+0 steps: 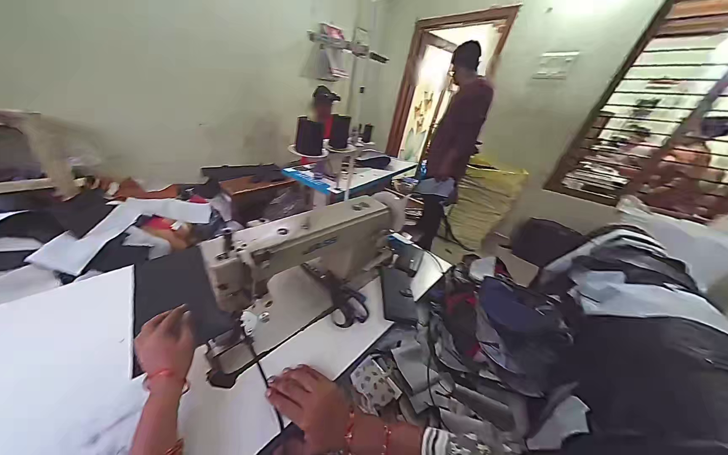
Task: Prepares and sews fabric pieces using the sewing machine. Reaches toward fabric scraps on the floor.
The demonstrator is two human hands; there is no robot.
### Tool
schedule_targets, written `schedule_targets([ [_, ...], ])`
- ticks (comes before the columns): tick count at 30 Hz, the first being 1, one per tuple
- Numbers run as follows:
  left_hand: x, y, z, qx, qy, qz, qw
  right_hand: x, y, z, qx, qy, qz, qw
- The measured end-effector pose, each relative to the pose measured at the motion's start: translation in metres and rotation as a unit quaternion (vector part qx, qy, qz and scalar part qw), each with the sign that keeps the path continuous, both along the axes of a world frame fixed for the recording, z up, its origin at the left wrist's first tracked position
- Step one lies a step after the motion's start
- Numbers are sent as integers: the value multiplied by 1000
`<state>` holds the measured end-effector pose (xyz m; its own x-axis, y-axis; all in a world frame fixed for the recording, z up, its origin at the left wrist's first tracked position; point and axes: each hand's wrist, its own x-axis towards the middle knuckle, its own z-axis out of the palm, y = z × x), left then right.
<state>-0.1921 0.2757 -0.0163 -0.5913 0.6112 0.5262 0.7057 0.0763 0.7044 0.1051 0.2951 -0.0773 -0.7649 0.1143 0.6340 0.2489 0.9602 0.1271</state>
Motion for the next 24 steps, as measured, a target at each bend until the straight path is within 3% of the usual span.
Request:
schedule_targets([
  [8, 10, -7, -1, 23, -67, 50, 996, 1, -1, 2, -42, -13, 20, 999],
  [12, 18, -4, -2, 29, -41, 79, 996, 4, -1, -4, -43, 4, 26, 999],
  [16, 25, 0, -3, 18, 12, 41, 999, 7, -3, -3, -63, -5, 33, 997],
  [24, 20, 1, -3, 22, -11, -20, 1000, -1, 3, -20, -23, 48, 22, 998],
])
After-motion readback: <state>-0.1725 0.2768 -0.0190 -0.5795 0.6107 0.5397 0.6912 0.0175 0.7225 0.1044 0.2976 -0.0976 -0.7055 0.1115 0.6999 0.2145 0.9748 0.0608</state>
